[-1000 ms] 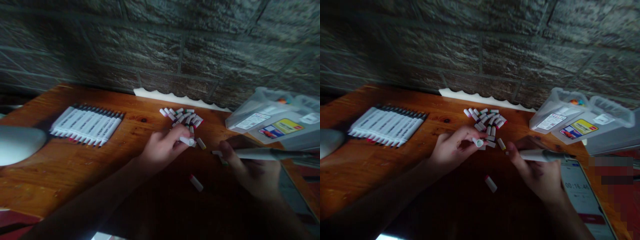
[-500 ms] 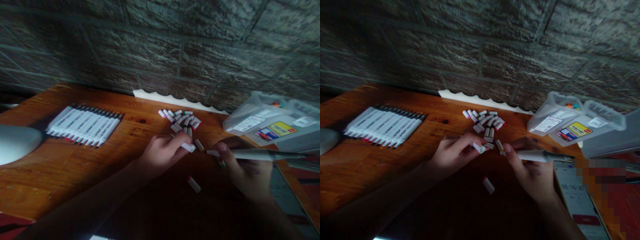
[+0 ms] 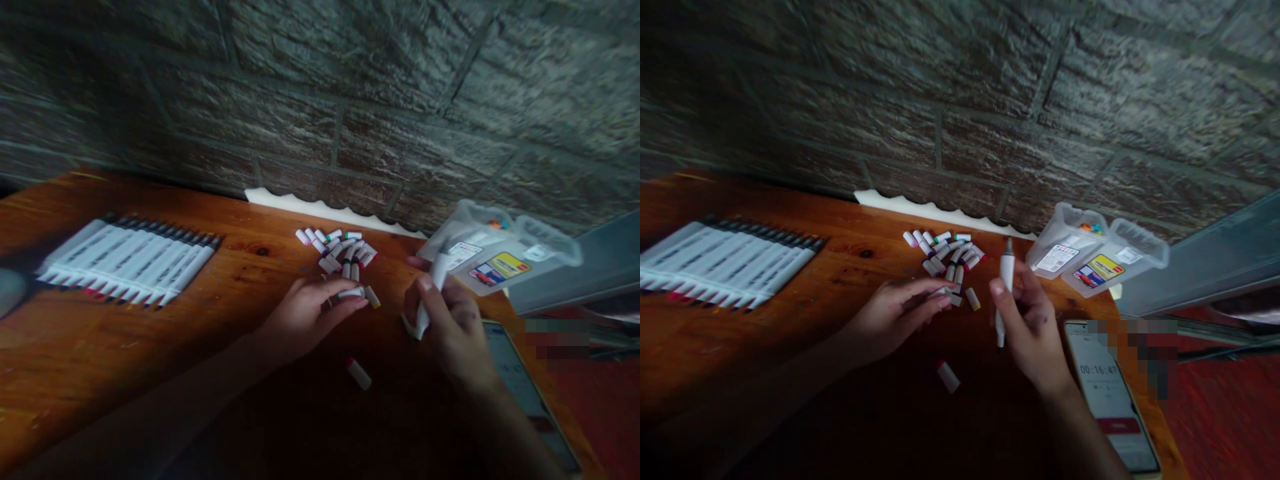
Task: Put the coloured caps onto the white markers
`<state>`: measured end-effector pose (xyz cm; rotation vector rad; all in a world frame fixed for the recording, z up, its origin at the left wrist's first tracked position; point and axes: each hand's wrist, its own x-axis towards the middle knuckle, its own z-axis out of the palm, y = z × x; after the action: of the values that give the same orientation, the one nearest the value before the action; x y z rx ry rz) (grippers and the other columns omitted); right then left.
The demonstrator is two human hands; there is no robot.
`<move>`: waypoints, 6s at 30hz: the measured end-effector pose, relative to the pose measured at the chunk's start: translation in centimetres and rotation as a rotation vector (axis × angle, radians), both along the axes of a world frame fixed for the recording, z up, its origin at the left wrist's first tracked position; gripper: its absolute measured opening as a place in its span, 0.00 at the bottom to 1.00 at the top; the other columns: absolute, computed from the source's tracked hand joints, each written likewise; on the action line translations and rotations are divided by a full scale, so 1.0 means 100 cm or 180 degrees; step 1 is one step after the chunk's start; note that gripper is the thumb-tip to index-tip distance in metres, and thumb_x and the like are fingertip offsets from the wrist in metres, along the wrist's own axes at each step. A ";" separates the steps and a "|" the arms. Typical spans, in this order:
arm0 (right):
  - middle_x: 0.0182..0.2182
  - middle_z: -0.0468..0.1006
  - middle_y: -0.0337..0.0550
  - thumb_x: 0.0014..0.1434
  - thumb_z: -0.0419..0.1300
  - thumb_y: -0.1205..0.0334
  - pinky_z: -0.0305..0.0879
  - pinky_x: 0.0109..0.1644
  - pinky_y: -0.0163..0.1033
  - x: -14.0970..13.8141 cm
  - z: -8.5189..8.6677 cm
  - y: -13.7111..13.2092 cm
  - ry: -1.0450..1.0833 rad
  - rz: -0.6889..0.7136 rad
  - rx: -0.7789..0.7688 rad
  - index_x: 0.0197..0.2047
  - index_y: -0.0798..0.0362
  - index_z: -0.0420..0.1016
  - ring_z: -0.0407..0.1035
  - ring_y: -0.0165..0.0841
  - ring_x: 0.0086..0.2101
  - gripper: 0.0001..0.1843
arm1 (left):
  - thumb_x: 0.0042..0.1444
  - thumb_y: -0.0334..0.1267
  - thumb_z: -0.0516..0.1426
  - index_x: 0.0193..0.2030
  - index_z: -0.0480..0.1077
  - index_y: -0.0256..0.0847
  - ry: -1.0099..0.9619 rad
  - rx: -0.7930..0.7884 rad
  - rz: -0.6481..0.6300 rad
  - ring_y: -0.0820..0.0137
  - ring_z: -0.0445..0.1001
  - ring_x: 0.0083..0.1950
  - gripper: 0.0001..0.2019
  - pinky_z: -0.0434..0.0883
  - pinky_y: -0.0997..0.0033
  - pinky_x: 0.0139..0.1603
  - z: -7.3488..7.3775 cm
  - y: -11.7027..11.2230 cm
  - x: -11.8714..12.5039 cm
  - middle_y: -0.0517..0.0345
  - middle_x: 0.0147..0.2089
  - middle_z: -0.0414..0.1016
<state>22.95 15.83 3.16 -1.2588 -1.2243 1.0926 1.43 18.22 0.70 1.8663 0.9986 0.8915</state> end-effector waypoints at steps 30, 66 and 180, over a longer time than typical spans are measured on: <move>0.40 0.81 0.42 0.63 0.62 0.66 0.74 0.33 0.29 -0.001 -0.010 -0.022 -0.1316 -0.0206 0.1625 0.48 0.50 0.78 0.74 0.24 0.29 0.10 | 0.65 0.45 0.58 0.52 0.72 0.36 -0.0783 -0.1177 -0.0424 0.71 0.78 0.49 0.16 0.74 0.75 0.48 0.003 -0.005 0.009 0.49 0.51 0.78; 0.36 0.82 0.40 0.64 0.60 0.64 0.71 0.30 0.29 -0.001 -0.009 -0.020 -0.1515 -0.0299 0.1944 0.43 0.51 0.78 0.74 0.24 0.28 0.06 | 0.65 0.42 0.57 0.49 0.73 0.33 -0.0987 -0.1530 -0.0759 0.76 0.75 0.38 0.13 0.74 0.78 0.40 0.006 -0.007 0.010 0.52 0.41 0.76; 0.31 0.76 0.44 0.63 0.60 0.44 0.59 0.24 0.29 -0.016 -0.020 0.005 -0.0218 -0.0218 0.0752 0.48 0.59 0.76 0.62 0.24 0.23 0.24 | 0.57 0.45 0.63 0.49 0.78 0.42 0.0176 -0.0378 0.0189 0.68 0.78 0.47 0.15 0.77 0.72 0.50 0.058 -0.010 -0.048 0.53 0.47 0.80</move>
<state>21.37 16.35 1.21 -1.1549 -1.3107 0.8345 -3.32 17.18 6.50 1.7775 1.1218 0.8011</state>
